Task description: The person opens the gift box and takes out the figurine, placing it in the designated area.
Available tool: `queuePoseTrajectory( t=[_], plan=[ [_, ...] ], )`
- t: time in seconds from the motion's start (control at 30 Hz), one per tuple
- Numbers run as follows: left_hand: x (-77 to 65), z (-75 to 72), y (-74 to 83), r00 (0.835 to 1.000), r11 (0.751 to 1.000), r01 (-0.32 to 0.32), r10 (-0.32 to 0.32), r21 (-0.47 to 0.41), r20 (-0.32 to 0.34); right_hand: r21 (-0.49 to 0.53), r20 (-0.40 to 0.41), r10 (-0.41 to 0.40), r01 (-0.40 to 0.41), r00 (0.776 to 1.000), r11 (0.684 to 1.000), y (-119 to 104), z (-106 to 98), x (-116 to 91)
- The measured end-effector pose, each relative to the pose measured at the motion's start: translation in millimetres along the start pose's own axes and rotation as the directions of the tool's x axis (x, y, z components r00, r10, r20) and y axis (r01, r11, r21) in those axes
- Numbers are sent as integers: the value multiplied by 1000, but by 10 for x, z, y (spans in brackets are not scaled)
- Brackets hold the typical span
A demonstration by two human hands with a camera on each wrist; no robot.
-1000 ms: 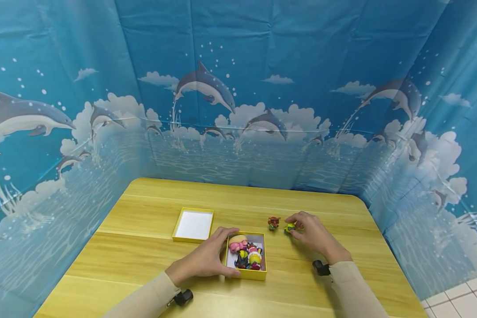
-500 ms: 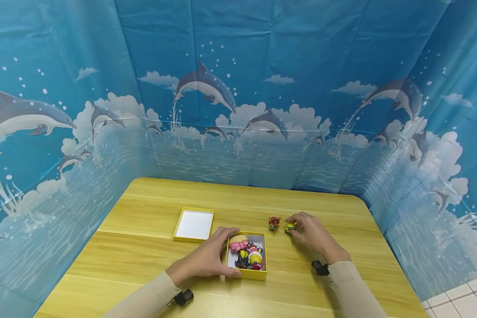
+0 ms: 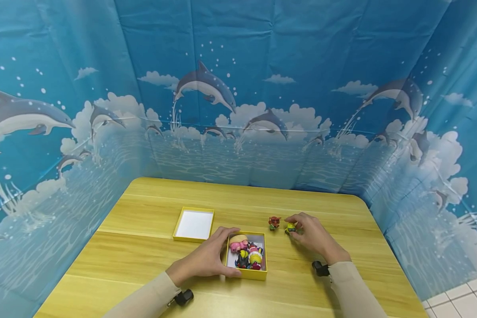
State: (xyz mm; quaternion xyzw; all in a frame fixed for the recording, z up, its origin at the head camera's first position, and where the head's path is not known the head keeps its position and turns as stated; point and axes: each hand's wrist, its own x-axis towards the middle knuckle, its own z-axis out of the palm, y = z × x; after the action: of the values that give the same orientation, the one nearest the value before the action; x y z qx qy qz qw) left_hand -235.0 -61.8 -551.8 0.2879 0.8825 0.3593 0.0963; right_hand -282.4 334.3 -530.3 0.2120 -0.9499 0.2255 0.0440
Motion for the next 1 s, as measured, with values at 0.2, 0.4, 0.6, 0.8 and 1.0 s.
queuePoseTrajectory(
  t=[0.2, 0.4, 0.6, 0.8, 1.0],
  plan=[
    [2, 1, 4, 1000, 1000, 1, -1, 7, -1, 16, 11, 13, -13, 1000, 1000, -22, -18, -8],
    [-1, 4, 4, 1000, 1000, 3, -3, -1, 3, 15, 7, 19, -19, 1000, 1000, -30, -32, -21],
    [-7, 4, 6, 1000, 1000, 4, -4, -6, 5, 12, -7, 7, -7, 1000, 1000, -42, -41, -38],
    [-9, 5, 5, 1000, 1000, 0, 0, -15, 5, 2, -28, -1, 1, 1000, 1000, -70, -79, -61],
    [-1, 10, -5, 1000, 1000, -3, 4, -22, 6, -17, -71, -35, 34, 997, 999, -114, -128, -74]
  ],
)
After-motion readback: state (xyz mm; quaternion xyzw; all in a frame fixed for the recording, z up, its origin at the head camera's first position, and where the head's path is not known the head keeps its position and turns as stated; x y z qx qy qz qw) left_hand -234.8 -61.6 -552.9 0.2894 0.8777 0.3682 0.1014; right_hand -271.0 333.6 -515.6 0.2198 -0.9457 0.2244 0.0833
